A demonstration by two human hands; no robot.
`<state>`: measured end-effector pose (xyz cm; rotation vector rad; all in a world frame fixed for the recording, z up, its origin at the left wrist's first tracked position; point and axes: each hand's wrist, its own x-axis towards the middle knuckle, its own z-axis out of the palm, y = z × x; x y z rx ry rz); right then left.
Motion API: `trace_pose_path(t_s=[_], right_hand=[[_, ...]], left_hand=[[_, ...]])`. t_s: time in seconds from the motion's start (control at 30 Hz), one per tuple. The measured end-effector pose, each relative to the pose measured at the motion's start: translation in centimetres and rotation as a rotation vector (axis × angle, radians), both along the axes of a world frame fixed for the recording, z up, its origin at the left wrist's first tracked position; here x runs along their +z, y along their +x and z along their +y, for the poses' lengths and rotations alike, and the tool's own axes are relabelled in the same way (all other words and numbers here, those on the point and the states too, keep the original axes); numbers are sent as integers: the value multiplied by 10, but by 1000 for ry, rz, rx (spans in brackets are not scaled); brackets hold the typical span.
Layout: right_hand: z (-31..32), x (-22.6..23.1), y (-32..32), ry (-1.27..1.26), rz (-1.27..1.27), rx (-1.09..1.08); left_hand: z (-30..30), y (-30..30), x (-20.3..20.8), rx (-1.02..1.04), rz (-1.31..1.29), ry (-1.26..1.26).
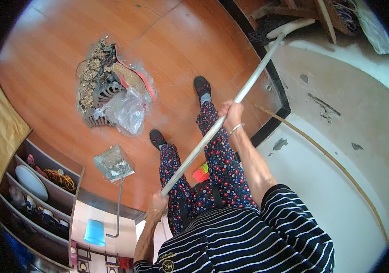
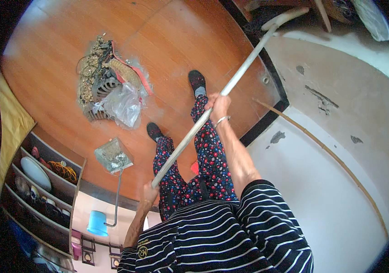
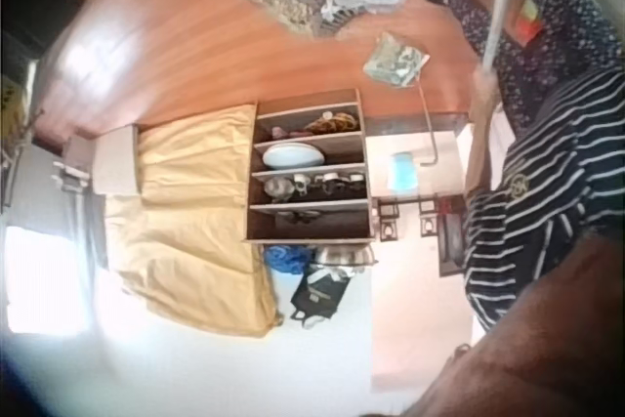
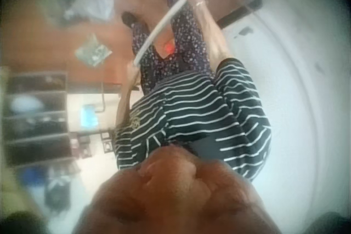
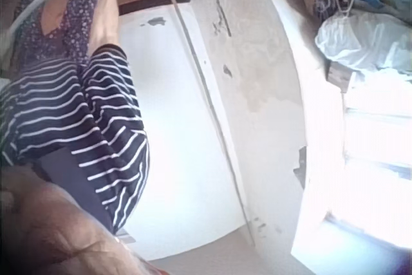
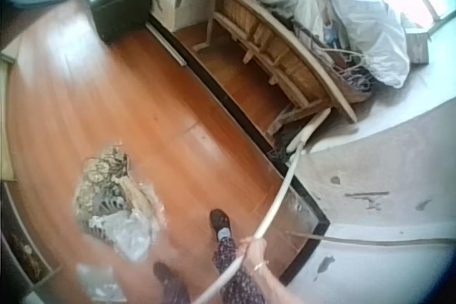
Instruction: Sweeping debris from a wooden floor into a pile using a large broom.
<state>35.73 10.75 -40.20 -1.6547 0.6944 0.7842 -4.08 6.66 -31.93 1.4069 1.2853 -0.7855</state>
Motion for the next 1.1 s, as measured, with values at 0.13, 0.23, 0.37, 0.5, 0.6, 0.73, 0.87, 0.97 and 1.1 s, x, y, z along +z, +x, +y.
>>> trace_pose_path(t_s=[0.13,0.23,0.37,0.5,0.6,0.73,0.87,0.97,1.1], right_hand=[[0,7,-44,-128,265,-110],[1,-8,-42,-10,202,-82],[-8,-4,-42,75,294,-131],[-10,38,-85,68,307,-48],[-6,74,-143,112,375,-42],[2,110,-208,177,443,38],[2,138,-244,283,505,56],[9,148,-247,354,568,109],[39,131,-214,499,687,224]], left_hand=[[6,-27,37,-136,96,-6],[12,-28,32,80,42,12],[11,-37,43,33,122,-10],[-3,-79,94,-23,68,-46],[-15,-129,141,-33,9,165],[-26,-193,190,39,73,221],[-55,-224,222,25,132,333],[-77,-220,230,9,112,431],[-80,-167,223,-38,232,545]])
